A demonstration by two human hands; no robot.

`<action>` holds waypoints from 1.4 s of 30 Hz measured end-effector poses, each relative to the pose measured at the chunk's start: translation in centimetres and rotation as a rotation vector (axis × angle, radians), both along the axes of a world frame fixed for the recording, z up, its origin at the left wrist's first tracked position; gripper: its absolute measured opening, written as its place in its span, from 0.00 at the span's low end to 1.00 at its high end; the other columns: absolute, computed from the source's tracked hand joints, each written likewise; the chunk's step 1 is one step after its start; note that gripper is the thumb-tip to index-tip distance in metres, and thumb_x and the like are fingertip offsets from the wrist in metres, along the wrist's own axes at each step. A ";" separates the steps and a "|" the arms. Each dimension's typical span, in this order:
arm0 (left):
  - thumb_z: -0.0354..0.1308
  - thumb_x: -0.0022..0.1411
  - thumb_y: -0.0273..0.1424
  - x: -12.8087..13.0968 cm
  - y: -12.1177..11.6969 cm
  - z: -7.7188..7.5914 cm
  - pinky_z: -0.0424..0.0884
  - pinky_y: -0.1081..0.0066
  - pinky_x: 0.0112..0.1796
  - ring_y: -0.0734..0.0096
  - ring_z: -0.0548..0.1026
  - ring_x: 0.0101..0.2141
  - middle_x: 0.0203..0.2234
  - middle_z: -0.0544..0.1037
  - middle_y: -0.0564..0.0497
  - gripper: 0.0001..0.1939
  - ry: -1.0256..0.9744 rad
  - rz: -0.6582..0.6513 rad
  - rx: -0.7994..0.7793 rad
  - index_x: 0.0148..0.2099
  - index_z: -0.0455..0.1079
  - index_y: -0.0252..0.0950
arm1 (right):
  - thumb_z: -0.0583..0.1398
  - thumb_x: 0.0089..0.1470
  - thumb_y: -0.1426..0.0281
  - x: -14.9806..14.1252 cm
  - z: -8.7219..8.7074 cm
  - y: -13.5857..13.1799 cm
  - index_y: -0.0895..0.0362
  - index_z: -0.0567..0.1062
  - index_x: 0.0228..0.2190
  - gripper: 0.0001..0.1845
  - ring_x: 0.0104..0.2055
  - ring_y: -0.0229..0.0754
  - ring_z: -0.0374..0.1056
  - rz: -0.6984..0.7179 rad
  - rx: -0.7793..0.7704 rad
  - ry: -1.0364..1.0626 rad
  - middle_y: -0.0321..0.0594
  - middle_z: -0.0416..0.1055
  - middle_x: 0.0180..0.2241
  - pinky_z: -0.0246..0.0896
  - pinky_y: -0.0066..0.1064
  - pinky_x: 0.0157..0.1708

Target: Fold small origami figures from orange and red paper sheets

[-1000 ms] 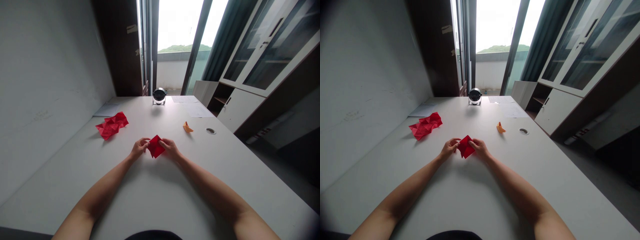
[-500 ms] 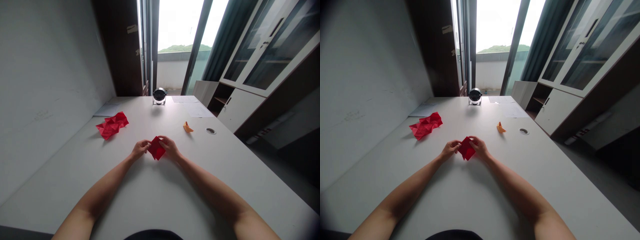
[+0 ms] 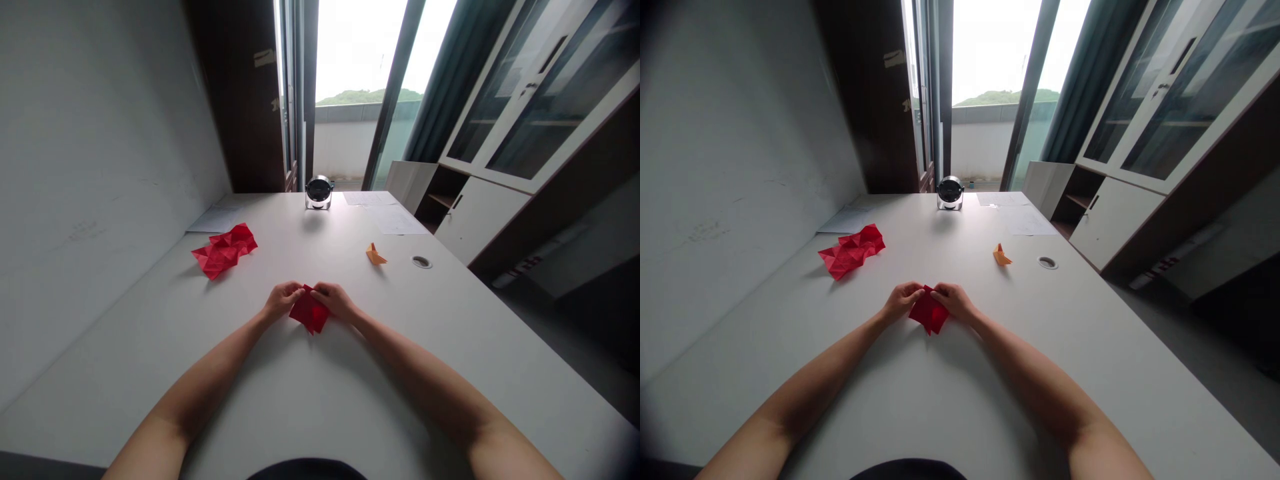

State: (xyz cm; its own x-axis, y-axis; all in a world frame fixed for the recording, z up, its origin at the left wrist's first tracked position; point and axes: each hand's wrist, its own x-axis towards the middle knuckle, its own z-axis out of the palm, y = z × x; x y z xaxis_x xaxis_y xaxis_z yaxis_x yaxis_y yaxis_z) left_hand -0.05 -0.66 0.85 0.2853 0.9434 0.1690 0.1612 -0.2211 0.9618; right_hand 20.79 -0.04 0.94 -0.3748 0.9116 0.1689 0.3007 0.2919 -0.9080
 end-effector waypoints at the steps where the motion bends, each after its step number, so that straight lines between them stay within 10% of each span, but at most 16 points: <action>1: 0.60 0.59 0.44 0.0 0.0 0.1 0.68 0.73 0.31 0.70 0.74 0.29 0.28 0.79 0.48 0.19 0.018 0.008 0.015 0.38 0.76 0.32 | 0.58 0.54 0.53 0.0 0.0 0.0 0.58 0.72 0.26 0.20 0.23 0.33 0.57 0.003 0.008 -0.026 0.33 0.66 0.22 0.50 0.25 0.23; 26: 0.57 0.61 0.41 -0.1 -0.1 0.6 0.63 0.76 0.28 0.75 0.68 0.26 0.24 0.72 0.53 0.15 -0.005 0.147 0.092 0.32 0.71 0.33 | 0.56 0.55 0.51 0.4 -0.5 0.7 0.58 0.70 0.24 0.23 0.23 0.34 0.54 -0.047 0.023 0.007 0.32 0.61 0.20 0.49 0.25 0.24; 42: 0.58 0.59 0.46 0.1 -0.2 0.4 0.66 0.73 0.29 0.72 0.71 0.27 0.26 0.76 0.49 0.21 -0.034 -0.016 -0.039 0.36 0.75 0.31 | 0.57 0.55 0.49 0.4 -0.3 0.4 0.58 0.68 0.24 0.24 0.24 0.33 0.54 -0.055 -0.015 0.119 0.31 0.61 0.20 0.49 0.26 0.24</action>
